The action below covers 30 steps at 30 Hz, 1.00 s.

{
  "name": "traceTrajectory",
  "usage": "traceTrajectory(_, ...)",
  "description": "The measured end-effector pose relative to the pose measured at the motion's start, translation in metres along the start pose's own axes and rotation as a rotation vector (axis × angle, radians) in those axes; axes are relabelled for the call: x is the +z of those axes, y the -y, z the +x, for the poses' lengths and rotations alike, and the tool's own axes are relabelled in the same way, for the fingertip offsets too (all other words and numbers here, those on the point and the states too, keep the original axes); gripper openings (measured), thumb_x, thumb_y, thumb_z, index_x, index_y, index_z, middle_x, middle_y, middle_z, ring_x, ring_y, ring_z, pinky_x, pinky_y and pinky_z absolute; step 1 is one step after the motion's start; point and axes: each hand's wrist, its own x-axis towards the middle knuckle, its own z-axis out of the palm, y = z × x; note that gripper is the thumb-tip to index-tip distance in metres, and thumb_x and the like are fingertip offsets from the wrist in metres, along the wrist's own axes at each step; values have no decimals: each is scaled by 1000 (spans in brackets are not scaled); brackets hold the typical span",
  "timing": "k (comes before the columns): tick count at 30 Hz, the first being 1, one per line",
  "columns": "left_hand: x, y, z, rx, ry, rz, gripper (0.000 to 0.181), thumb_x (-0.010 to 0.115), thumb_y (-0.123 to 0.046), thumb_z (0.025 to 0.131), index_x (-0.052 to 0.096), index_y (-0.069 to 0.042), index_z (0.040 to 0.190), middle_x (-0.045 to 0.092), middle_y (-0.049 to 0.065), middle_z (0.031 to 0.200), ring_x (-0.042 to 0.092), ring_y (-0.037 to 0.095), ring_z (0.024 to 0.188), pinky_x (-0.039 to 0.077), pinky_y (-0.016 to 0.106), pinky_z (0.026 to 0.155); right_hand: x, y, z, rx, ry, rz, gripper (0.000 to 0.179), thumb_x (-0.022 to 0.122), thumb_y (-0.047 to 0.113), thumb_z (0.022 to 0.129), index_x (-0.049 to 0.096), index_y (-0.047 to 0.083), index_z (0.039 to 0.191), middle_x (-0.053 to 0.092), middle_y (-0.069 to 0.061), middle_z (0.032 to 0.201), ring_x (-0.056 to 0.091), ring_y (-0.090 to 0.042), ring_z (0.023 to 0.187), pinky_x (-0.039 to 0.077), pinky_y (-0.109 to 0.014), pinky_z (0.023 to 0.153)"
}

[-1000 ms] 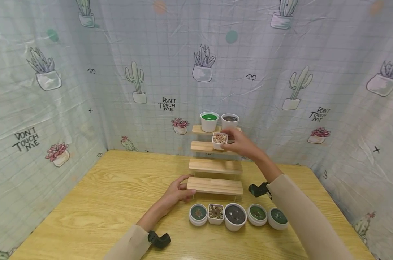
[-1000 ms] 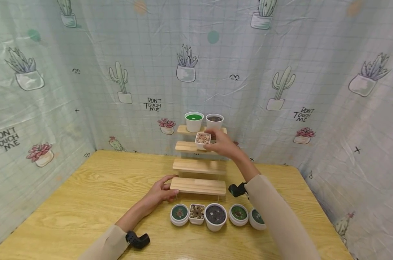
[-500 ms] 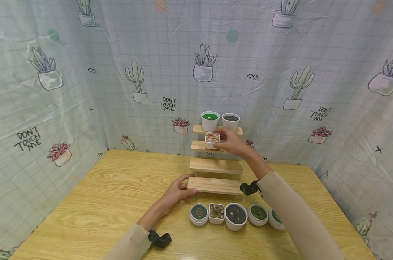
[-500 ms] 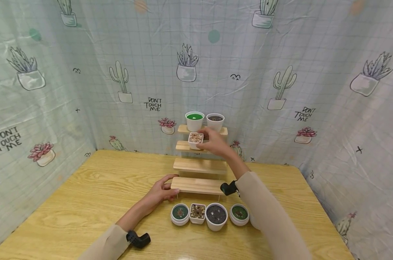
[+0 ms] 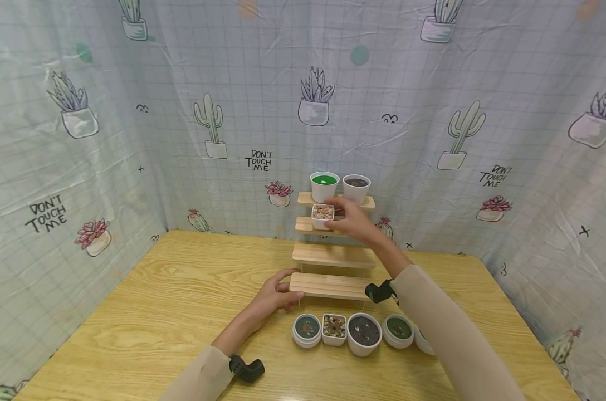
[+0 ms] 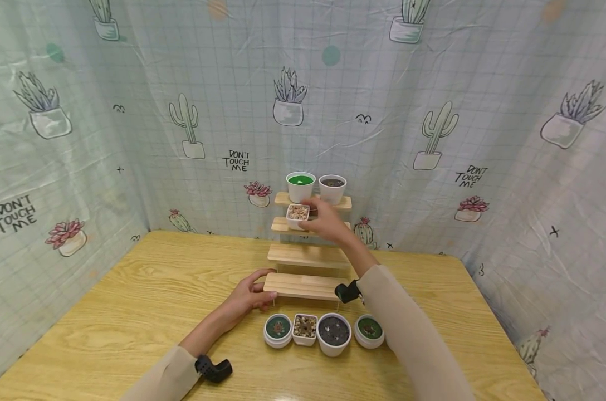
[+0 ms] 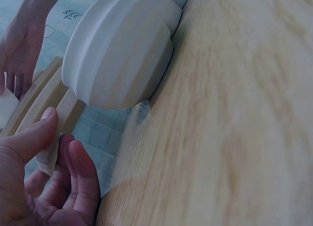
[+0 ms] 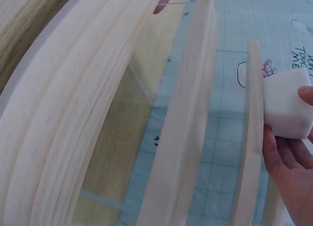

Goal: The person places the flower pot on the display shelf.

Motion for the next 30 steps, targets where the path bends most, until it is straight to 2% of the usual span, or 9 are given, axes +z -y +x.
traceTrajectory(3, 0, 0, -1, 2, 1, 1, 75, 79, -20, 93, 40, -11, 157, 74, 5, 106, 62, 12, 76, 55, 29, 72, 1, 0, -1, -7, 3, 11, 61, 72, 5, 94, 48, -2, 150, 56, -25, 142, 57, -39, 129, 52, -40, 98)
traceTrajectory(9, 1, 1, 0, 3, -2, 1, 74, 79, -20, 93, 41, -12, 157, 73, 8, 109, 61, 12, 76, 55, 29, 72, 3, -2, -1, 3, -23, 47, 62, 72, 4, 94, 45, -2, 150, 53, -24, 146, 55, -41, 132, 48, -48, 107)
traceTrajectory(17, 1, 1, -1, 8, -4, 8, 73, 77, -21, 94, 41, -11, 156, 71, 18, 128, 69, 18, 95, 58, 31, 78, 6, -1, -3, 2, -28, 67, 58, 70, 4, 95, 45, -6, 147, 55, -27, 142, 56, -41, 129, 49, -46, 105)
traceTrajectory(30, 0, 2, -1, 6, 2, 5, 74, 78, -22, 94, 41, -12, 157, 72, 16, 123, 69, 18, 95, 58, 31, 77, 5, 0, -5, 32, -19, 39, 57, 69, 10, 97, 48, -2, 148, 58, -27, 140, 58, -39, 126, 50, -40, 99)
